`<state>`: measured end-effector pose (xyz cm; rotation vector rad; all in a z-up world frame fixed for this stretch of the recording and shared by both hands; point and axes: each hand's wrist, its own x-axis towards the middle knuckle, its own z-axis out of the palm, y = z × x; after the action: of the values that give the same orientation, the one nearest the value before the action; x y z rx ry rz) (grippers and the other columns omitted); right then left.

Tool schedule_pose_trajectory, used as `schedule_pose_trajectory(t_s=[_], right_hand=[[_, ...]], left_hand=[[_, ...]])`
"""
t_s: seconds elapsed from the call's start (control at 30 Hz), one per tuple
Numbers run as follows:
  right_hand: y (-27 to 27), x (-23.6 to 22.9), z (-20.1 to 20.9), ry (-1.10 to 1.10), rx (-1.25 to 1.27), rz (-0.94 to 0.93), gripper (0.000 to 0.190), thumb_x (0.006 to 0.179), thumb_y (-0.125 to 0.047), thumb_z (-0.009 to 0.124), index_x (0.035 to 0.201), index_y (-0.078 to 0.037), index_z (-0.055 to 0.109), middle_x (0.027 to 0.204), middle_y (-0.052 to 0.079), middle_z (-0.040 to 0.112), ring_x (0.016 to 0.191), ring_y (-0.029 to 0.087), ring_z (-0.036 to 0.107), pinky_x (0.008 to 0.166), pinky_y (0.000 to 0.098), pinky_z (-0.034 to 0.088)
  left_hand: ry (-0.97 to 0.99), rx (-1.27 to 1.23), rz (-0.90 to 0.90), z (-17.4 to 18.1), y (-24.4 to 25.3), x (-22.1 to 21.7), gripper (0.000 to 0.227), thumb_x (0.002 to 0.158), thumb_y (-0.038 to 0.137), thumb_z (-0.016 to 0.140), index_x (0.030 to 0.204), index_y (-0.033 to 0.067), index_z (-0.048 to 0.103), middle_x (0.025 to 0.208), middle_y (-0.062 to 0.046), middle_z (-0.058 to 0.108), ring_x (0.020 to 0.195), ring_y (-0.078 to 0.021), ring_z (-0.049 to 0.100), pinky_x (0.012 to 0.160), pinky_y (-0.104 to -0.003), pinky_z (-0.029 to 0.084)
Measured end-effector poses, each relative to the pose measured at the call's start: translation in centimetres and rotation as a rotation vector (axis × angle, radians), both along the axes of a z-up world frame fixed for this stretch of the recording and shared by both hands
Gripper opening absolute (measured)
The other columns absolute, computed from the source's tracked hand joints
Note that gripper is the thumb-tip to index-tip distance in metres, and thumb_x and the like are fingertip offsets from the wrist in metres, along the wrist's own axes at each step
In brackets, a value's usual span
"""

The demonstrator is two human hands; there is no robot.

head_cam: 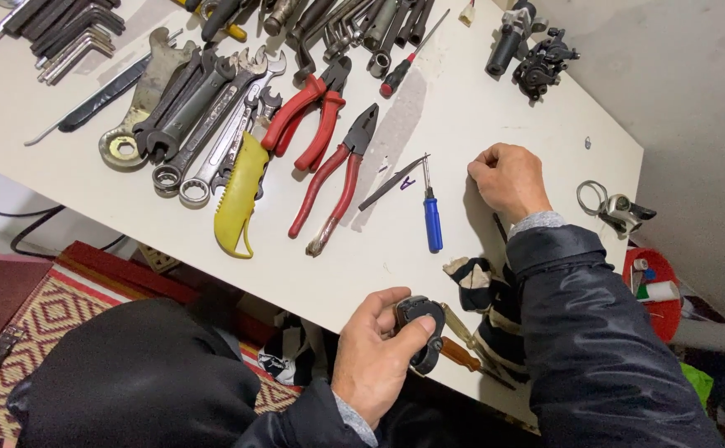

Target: Checking the internal mechanism and functionality of a bicycle shifter using a screwdriver on a workbench.

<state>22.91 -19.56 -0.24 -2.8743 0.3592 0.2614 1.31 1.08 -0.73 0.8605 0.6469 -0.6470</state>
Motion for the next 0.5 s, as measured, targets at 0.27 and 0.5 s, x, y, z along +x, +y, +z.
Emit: schedule_pose_trajectory(t_s=[0.27, 0.5], right_hand=[[4.3, -5.9, 3.8, 0.008, 0.254, 0.048, 0.012, 0.096, -0.021, 0.060, 0.091, -0.012, 0.066, 0.086, -0.001, 0.062, 0.079, 0.014, 0.053, 0.071, 0.0295, 0.045], [5.7, -14.3, 5.9, 0.049, 0.958, 0.151, 0.004, 0.093, -0.010, 0.061, 0.093, -0.008, 0.063, 0.117, 0.011, 0.067, 0.101, 0.019, 0.065, 0.099, 0.0358, 0.056]], left_hand=[[-0.120, 0.058, -0.040, -0.5, 0.2, -0.3, 0.058, 0.078, 0.026, 0.074, 0.133, 0.0135, 0.061, 0.120, -0.008, 0.078, 0.107, -0.0230, 0.077, 0.091, -0.035, 0.066], [-0.167, 0.144, -0.038, 0.0, 0.3, -0.5, 0.061, 0.078, 0.026, 0.070, 0.136, 0.0122, 0.062, 0.118, -0.006, 0.079, 0.097, -0.0143, 0.076, 0.085, -0.025, 0.061]])
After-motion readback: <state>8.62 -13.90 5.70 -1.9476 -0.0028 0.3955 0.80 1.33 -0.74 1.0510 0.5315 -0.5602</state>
